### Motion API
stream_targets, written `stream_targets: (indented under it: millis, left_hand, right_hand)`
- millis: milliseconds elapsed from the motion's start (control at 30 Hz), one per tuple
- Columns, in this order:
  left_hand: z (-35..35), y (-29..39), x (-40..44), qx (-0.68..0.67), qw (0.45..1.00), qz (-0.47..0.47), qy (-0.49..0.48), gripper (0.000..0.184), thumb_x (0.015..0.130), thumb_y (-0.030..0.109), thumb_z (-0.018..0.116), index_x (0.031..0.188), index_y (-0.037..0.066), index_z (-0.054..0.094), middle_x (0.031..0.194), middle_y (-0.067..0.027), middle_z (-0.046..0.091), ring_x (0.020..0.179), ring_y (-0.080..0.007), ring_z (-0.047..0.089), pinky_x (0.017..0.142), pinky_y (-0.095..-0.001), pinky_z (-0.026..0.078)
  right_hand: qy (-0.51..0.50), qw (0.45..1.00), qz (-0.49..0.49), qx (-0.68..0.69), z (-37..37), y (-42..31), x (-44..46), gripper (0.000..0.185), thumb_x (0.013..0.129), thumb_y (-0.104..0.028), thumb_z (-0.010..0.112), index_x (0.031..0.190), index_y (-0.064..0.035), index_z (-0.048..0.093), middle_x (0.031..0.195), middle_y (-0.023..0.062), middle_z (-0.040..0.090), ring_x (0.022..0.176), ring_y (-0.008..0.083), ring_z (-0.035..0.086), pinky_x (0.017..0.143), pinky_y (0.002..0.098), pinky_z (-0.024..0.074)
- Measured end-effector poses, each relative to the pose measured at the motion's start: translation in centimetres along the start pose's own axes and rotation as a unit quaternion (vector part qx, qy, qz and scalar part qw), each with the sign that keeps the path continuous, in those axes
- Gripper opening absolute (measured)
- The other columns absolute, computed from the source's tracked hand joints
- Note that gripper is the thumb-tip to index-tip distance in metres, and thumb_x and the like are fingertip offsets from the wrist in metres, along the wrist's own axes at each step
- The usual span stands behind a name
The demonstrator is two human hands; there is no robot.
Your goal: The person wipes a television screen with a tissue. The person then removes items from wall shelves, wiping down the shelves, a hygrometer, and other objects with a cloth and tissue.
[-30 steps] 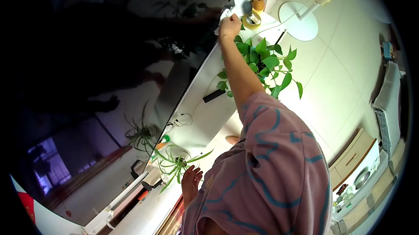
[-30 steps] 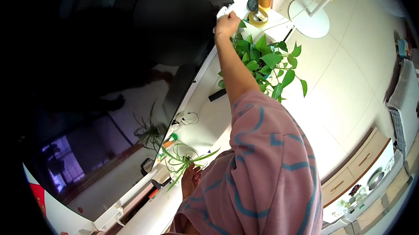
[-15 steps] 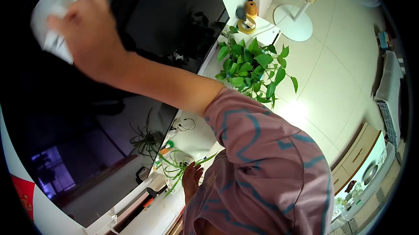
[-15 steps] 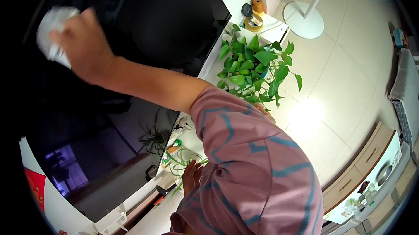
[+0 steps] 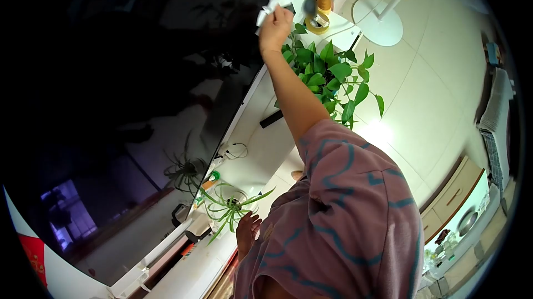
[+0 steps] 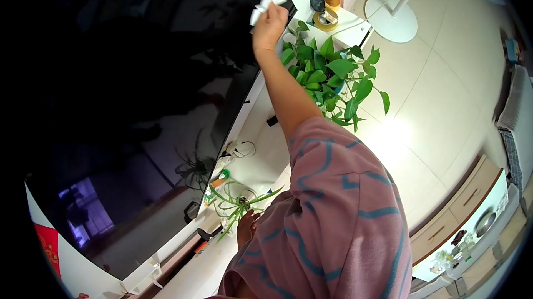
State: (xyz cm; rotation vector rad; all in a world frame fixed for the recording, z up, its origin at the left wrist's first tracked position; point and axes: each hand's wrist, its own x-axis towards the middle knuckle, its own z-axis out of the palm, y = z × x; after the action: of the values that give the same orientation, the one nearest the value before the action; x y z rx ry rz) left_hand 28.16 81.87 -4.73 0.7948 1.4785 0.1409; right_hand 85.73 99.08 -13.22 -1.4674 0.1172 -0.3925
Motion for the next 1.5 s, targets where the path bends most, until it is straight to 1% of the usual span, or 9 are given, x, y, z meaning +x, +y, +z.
stream_targets:
  millis: [333,533,667,867,1000,1133,1267,1433,1500]
  left_hand:
    - [1.3,0.4,-0.2,0.004,1.000,-0.001,-0.009,0.040,0.097,0.020,0.053,0.129,-0.002,0.046,0.110,-0.0177,0.062,0.094,-0.0233,0.065,0.081,-0.0310,0.054]
    - [1.5,0.9,-0.2,0.052,0.999,0.008,-0.005,0.038,0.097,0.019,0.053,0.129,-0.001,0.046,0.108,-0.0168,0.063,0.093,-0.0211,0.065,0.078,-0.0291,0.053]
    - [-0.3,-0.1,1.4,-0.031,0.998,0.018,-0.060,0.037,0.097,0.017,0.052,0.129,-0.001,0.047,0.108,-0.0160,0.063,0.092,-0.0197,0.064,0.078,-0.0285,0.053]
    - [0.5,0.6,1.8,0.004,0.998,0.040,-0.053,0.034,0.097,0.014,0.050,0.128,0.000,0.048,0.109,-0.0144,0.063,0.090,-0.0193,0.064,0.078,-0.0282,0.052]
    - [0.7,1.0,1.1,0.017,0.999,0.036,-0.033,0.035,0.096,0.016,0.051,0.128,0.001,0.049,0.109,-0.0136,0.063,0.092,-0.0199,0.064,0.081,-0.0307,0.051]
    - [-1.7,-1.9,1.1,-0.012,0.999,0.015,-0.029,0.038,0.096,0.017,0.053,0.129,0.001,0.048,0.110,-0.0137,0.063,0.093,-0.0207,0.064,0.082,-0.0320,0.051]
    - [-1.0,-2.3,-0.7,0.055,0.998,-0.022,0.032,0.040,0.095,0.016,0.053,0.130,0.000,0.046,0.109,-0.0162,0.063,0.091,-0.0205,0.065,0.081,-0.0311,0.053]
    - [-0.9,-3.0,-2.5,0.064,0.998,-0.014,0.017,0.039,0.095,0.016,0.054,0.128,-0.002,0.046,0.109,-0.0174,0.063,0.090,-0.0200,0.064,0.080,-0.0292,0.053]
    - [-1.5,-4.0,-2.4,0.021,0.999,-0.016,0.027,0.038,0.095,0.015,0.054,0.128,-0.002,0.047,0.109,-0.0175,0.063,0.091,-0.0200,0.064,0.080,-0.0292,0.053]
  right_hand:
    - [-0.045,0.920,0.381,-0.078,-0.9,6.5,-1.2,0.020,0.071,0.001,0.053,0.086,0.0027,0.066,0.081,0.0171,0.066,0.073,0.0282,0.062,0.069,0.0368,0.0486]
    - [0.099,0.993,0.036,0.043,2.3,-9.7,-2.8,0.017,0.078,0.002,0.051,0.092,0.0034,0.059,0.085,0.0125,0.048,0.076,0.0233,0.049,0.069,0.0355,0.0416]
    - [0.031,0.971,-0.178,0.155,2.2,-23.3,-5.1,0.045,0.073,0.008,0.051,0.116,-0.0034,0.057,0.096,0.0146,0.049,0.091,0.0319,0.045,0.080,0.0387,0.0385]
    - [-0.139,0.875,-0.356,0.297,0.4,-33.9,-10.5,0.024,0.077,-0.008,0.060,0.100,-0.0114,0.064,0.087,0.0028,0.054,0.080,0.0241,0.048,0.069,0.0390,0.0389]
    - [-0.209,0.876,-0.364,0.236,1.3,-28.1,-8.3,0.022,0.079,-0.010,0.059,0.101,-0.0132,0.063,0.075,0.0030,0.058,0.065,0.0257,0.053,0.059,0.0372,0.0389]
    - [0.005,0.939,-0.323,0.121,0.8,-18.2,-6.4,0.033,0.078,0.001,0.059,0.110,-0.0050,0.062,0.085,0.0083,0.055,0.076,0.0235,0.051,0.067,0.0328,0.0394]
    - [-0.018,0.989,-0.149,0.014,-0.9,-5.9,-6.8,0.048,0.074,0.010,0.054,0.121,-0.0027,0.060,0.102,0.0149,0.054,0.095,0.0308,0.051,0.085,0.0362,0.0429]
    - [-0.064,0.990,0.072,-0.104,-3.1,10.1,-7.7,0.034,0.072,0.002,0.057,0.104,-0.0063,0.067,0.085,0.0141,0.060,0.079,0.0319,0.057,0.075,0.0395,0.0465]
    - [-0.073,0.984,0.158,0.040,-2.5,14.9,-8.2,0.032,0.075,-0.001,0.059,0.105,-0.0075,0.067,0.088,0.0117,0.058,0.082,0.0283,0.058,0.077,0.0357,0.0462]
